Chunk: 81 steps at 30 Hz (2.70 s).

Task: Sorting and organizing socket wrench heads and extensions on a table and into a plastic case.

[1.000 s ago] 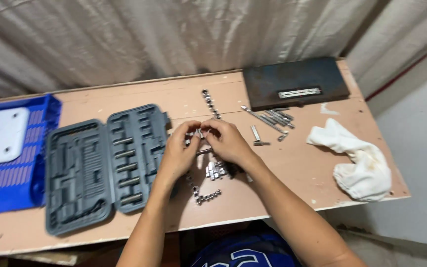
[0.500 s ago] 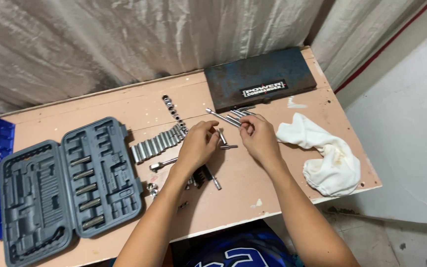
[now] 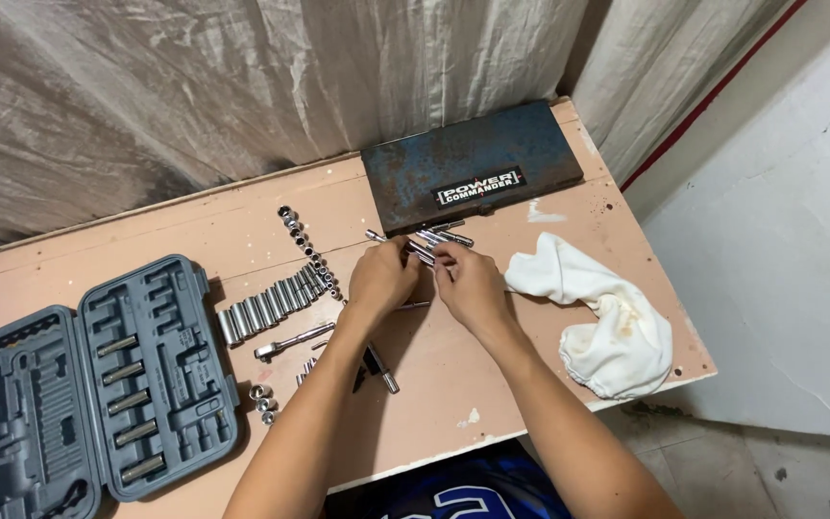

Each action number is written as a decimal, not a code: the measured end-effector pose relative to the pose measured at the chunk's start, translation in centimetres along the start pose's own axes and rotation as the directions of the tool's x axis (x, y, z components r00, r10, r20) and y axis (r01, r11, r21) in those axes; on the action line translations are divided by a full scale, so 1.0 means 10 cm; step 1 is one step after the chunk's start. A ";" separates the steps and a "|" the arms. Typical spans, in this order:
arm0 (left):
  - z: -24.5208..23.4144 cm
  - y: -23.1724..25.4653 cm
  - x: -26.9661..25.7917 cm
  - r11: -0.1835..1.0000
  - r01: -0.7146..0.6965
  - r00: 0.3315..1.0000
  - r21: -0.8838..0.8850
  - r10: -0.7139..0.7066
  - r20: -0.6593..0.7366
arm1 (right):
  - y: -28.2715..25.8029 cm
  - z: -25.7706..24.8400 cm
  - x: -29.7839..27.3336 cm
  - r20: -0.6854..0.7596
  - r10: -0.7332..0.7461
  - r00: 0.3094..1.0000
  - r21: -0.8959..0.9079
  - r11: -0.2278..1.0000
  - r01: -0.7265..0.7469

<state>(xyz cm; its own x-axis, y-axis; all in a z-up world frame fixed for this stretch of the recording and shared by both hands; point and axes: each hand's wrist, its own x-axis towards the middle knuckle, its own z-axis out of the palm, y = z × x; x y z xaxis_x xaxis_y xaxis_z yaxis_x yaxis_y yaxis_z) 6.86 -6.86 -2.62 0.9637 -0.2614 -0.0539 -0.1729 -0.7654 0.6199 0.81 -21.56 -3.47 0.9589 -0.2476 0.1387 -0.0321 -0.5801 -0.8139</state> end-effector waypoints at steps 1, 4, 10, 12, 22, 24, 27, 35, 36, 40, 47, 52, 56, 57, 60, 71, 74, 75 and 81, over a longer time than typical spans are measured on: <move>-0.03 0.02 -0.01 1.000 0.001 1.000 0.000 -0.001 -0.002 | 0.00 -0.01 0.00 0.001 -0.002 1.000 0.000 1.000 0.002; -0.12 0.08 -0.03 0.979 0.052 0.998 -0.196 -0.057 -0.023 | 0.00 -0.03 0.01 0.050 0.056 0.997 0.223 0.973 -0.066; -0.37 0.05 -0.06 0.850 0.069 0.992 -0.523 -0.116 -0.058 | -0.20 -0.10 0.06 0.122 0.035 0.992 0.445 0.891 -0.087; -0.30 -0.21 0.03 0.597 -0.019 0.999 -0.802 -0.027 -0.044 | -0.28 -0.05 0.07 0.138 -0.045 0.989 0.491 0.870 -0.029; -0.84 -1.22 -0.53 0.371 -0.061 0.985 -0.927 -0.130 -0.116 | -1.12 0.72 -0.07 0.151 -0.292 0.944 0.285 0.928 0.241; -0.97 -1.49 -0.70 0.375 -0.115 0.965 -0.920 -0.177 -0.193 | -1.33 0.94 -0.13 0.174 -0.384 0.907 0.318 0.893 0.317; -1.24 -1.82 -1.02 0.451 -0.173 0.921 -0.876 -0.241 -0.306 | -1.51 1.43 -0.17 0.176 -0.544 0.820 0.289 0.825 0.486; -1.95 -2.41 -1.69 0.993 0.045 0.807 -0.112 -0.102 -0.582 | -2.05 2.50 -0.25 0.357 -0.581 0.731 0.267 0.814 0.516; -1.92 -2.60 -1.70 0.999 0.030 0.795 0.026 -0.008 -0.607 | -2.05 2.64 -0.22 0.364 -0.582 0.727 0.247 0.813 0.527; -1.93 -2.81 -1.66 0.988 0.128 0.812 0.091 -0.051 -0.581 | -2.10 3.00 -0.19 0.383 -0.567 0.729 0.151 0.817 0.556; -1.97 -2.91 -1.55 0.981 0.143 0.800 0.131 -0.037 -0.599 | -2.23 3.16 -0.23 0.290 -0.576 0.764 0.156 0.816 0.556; -2.04 -2.88 -1.58 0.994 0.036 0.759 0.099 0.037 -0.651 | -2.26 3.21 -0.22 0.319 -0.585 0.746 0.081 0.801 0.593; -1.99 -2.98 -1.51 0.984 0.018 0.749 0.180 0.106 -0.654 | -2.28 3.25 -0.19 0.307 -0.584 0.752 0.045 0.798 0.601; -1.96 -2.98 -1.51 0.976 0.021 0.738 0.216 0.131 -0.662 | -2.28 3.25 -0.21 0.312 -0.576 0.755 0.027 0.800 0.599; -1.95 -2.97 -1.45 0.969 0.090 0.761 0.228 0.081 -0.644 | -2.30 3.25 -0.19 0.343 -0.571 0.746 0.013 0.797 0.604; -2.00 -2.93 -1.43 0.947 0.122 0.773 0.296 0.096 -0.627 | -2.24 3.26 -0.11 0.357 -0.553 0.753 0.119 0.827 0.550; -2.02 -2.92 -1.44 0.949 0.130 0.779 0.288 0.082 -0.622 | -2.19 3.16 -0.04 0.450 -0.511 0.733 0.196 0.857 0.477; -2.04 -2.91 -1.42 0.948 0.137 0.778 0.288 0.077 -0.623 | -2.17 3.12 0.00 0.526 -0.485 0.699 0.220 0.871 0.439; -2.05 -2.89 -1.40 0.943 0.127 0.776 0.308 0.099 -0.623 | -1.75 2.94 -0.04 0.505 -0.542 0.671 0.437 0.832 0.343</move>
<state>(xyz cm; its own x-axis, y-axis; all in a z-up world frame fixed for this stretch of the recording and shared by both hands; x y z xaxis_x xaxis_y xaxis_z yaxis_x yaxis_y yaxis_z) 2.56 30.98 -3.73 0.8573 0.0878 0.5073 -0.1036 -0.9358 0.3370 9.26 11.55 -5.89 0.8036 0.5404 0.2491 0.4252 -0.2286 -0.8757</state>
